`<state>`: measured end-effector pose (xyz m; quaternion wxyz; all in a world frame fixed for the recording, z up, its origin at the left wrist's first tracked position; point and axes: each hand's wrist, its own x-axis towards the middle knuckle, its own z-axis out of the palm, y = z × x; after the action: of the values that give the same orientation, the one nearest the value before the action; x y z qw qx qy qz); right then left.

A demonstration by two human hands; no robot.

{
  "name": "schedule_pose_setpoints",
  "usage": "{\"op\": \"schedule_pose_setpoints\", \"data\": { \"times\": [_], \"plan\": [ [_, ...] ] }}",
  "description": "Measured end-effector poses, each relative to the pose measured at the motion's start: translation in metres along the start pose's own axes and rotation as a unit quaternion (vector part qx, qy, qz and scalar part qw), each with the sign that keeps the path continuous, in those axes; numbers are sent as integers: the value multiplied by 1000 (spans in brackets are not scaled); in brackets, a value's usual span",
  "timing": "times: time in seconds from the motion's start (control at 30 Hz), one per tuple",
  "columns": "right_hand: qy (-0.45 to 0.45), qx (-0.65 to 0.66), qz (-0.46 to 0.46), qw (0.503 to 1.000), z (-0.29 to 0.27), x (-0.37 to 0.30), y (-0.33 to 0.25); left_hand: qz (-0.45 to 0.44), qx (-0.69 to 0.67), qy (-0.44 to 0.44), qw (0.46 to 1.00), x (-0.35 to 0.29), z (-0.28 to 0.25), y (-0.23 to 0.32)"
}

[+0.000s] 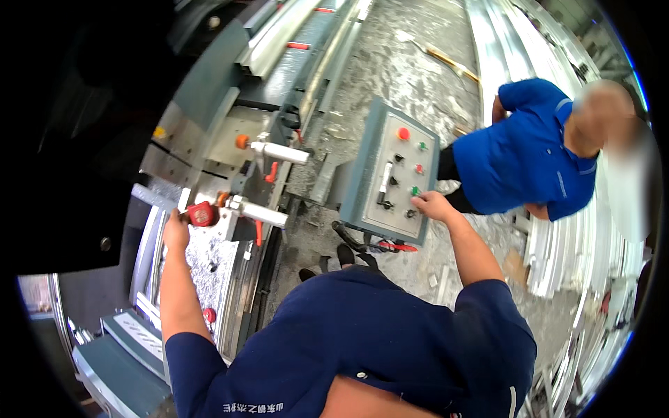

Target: The person loads long metal profiles into a cutting machine, secures them, and operates the saw to cut the pieces. After each cut, the person removes the cut profile and repeats the process with additional pieces.

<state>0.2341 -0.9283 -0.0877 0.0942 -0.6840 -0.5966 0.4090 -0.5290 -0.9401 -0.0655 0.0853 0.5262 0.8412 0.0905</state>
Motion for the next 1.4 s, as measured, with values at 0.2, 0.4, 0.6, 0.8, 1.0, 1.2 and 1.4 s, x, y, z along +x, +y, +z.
{"op": "schedule_pose_setpoints", "data": {
  "times": [0.2, 0.4, 0.6, 0.8, 1.0, 1.2, 1.4],
  "plan": [
    [119, -136, 20, 983, -17, -16, -26, 9, 54, 3, 998, -1, -9, 26],
    [269, -86, -75, 956, -34, 70, -22, 3, 2, -3, 1000, 1, -5, 2],
    [198, -171, -66, 963, -34, 99, -8, -51, 46, -17, 998, -10, -24, 36],
    [154, -216, 8, 964, -41, 101, -35, -91, 1, 9, 996, -1, 9, 6],
    [190, -198, 5, 962, -39, 104, -24, 30, 18, 49, 998, 13, 36, -11],
    [169, -139, 44, 975, -37, 108, -18, -2, 1, 10, 1000, -17, -25, 34],
    [162, -140, 21, 977, -35, 128, 4, -13, -7, 11, 1000, -19, -22, 26]
  ]
}}
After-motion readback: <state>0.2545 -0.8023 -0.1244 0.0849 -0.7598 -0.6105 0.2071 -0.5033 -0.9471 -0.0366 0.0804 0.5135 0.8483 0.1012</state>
